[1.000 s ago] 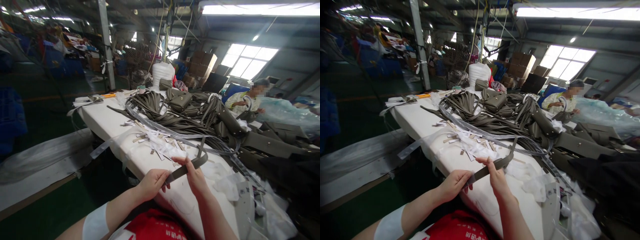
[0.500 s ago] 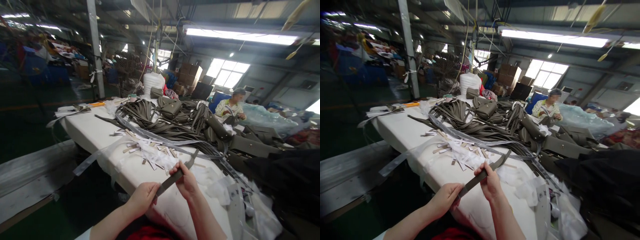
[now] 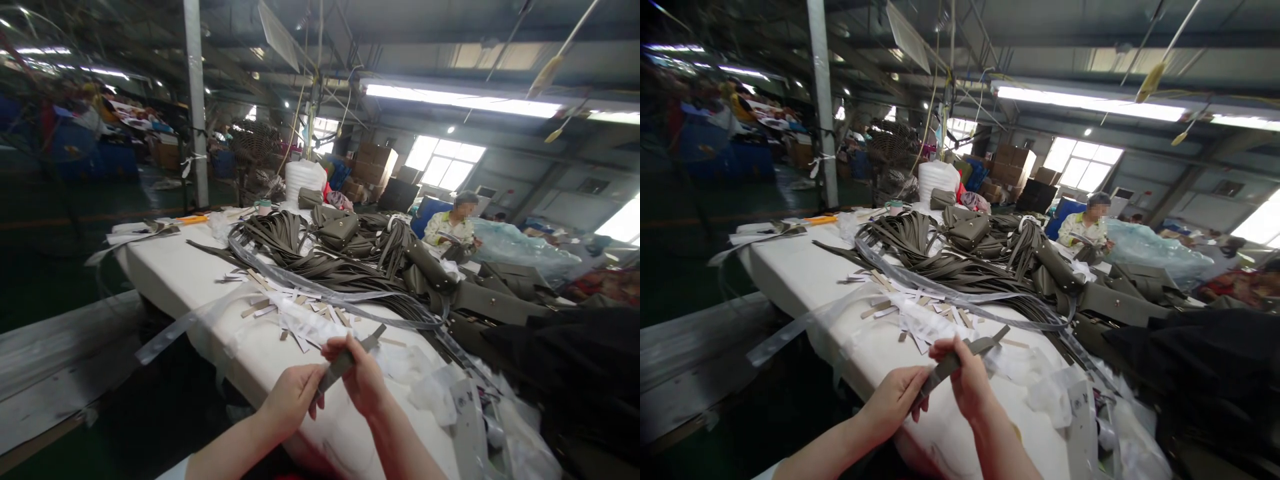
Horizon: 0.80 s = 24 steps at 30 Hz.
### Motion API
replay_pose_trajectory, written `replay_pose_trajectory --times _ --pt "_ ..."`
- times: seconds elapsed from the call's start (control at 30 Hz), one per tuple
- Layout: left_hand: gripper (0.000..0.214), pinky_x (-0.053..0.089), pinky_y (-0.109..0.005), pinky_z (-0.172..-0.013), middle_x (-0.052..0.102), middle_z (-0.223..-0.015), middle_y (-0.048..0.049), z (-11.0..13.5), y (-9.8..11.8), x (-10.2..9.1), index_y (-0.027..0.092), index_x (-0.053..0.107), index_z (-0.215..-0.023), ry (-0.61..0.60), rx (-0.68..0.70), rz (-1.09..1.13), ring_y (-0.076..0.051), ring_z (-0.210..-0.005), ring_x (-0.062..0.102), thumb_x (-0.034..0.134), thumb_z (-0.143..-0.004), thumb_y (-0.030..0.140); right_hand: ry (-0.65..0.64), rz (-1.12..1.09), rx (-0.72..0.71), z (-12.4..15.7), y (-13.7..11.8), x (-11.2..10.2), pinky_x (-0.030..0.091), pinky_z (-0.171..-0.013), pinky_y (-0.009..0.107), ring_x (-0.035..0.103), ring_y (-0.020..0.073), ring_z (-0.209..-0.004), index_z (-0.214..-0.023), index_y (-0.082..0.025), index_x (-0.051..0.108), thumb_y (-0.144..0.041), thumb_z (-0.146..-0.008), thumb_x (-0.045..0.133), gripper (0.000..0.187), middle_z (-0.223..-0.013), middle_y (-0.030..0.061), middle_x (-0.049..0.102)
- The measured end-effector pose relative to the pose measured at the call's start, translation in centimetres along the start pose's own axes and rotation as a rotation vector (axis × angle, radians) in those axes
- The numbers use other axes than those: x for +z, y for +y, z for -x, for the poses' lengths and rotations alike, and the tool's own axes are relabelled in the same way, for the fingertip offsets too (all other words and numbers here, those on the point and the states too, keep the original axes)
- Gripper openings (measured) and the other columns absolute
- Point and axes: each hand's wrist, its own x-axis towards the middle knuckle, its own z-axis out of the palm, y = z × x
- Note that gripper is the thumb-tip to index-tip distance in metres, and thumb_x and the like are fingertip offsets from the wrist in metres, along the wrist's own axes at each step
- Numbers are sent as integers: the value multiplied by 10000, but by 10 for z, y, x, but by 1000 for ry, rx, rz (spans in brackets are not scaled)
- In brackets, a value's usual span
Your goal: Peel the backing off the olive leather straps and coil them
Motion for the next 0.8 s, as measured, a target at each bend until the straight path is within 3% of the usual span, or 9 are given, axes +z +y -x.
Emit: replay_pose_trajectory --times 0.07,0.17,0.23,0.33,0.4,0.47,0.6,0.7,0.8 --pt "625 406 -203 -494 612 -555 -18 -6 11 -2 156 596 -644 -10 34 -20 -107 -455 541 300 -948 615 65 -70 -68 -9 -26 -10 506 -851 358 679 223 -842 -821 -161 753 -645 -776 639 500 -858 99 744" --pt "612 426 -201 -528 620 -563 -17 -26 43 -8 154 626 -665 11 155 -65 -107 -475 558 303 -963 579 -40 54 -146 -16 -70 -11 473 -911 384 669 239 -900 -888 -157 766 -613 -799 638 481 -904 113 746" --pt "608 429 -201 -532 630 -574 -23 -44 71 -11 151 637 -669 35 250 -83 -106 -477 563 304 -968 563 -149 200 -182 -15 -95 -4 489 -840 369 666 219 -816 -970 -160 758 -594 -844 595 480 -812 83 736" --pt "649 417 -203 -506 608 -526 -28 -66 105 -9 150 635 -626 76 351 -82 -111 -453 556 281 -966 575 -242 384 -201 -11 -125 7 472 -600 306 587 164 -555 -1018 -155 743 -578 -869 569 481 -596 14 648" --pt "661 403 -201 -486 582 -495 -20 -74 117 -3 154 619 -607 85 383 -64 -110 -437 546 268 -965 585 -200 357 -203 -12 -144 7 450 -546 287 566 152 -527 -959 -149 746 -564 -839 618 451 -630 20 655" --pt "648 383 -196 -464 576 -501 -12 -80 119 7 159 598 -606 65 397 -48 -105 -427 538 269 -964 588 -100 185 -216 -15 -168 1 476 -601 290 587 151 -588 -831 -163 739 -510 -785 705 352 -691 25 669" --pt "635 341 -196 -422 544 -485 1 -91 120 25 169 544 -584 57 409 -44 -94 -394 498 267 -959 601 -57 -75 -270 -19 -219 -16 479 -667 270 531 109 -564 -737 -210 692 -392 -763 765 197 -546 -56 529" --pt "614 325 -197 -389 535 -486 8 -100 133 32 177 521 -611 66 426 22 -94 -374 480 276 -943 630 -48 15 -355 -15 -239 -20 488 -690 294 551 125 -593 -769 -196 711 -440 -765 757 248 -571 -38 565" --pt "597 332 -198 -377 543 -499 7 -107 154 34 178 525 -640 60 467 111 -96 -373 476 299 -929 649 24 162 -433 -8 -235 -13 510 -772 313 641 179 -758 -773 -144 745 -523 -753 741 379 -751 57 702"
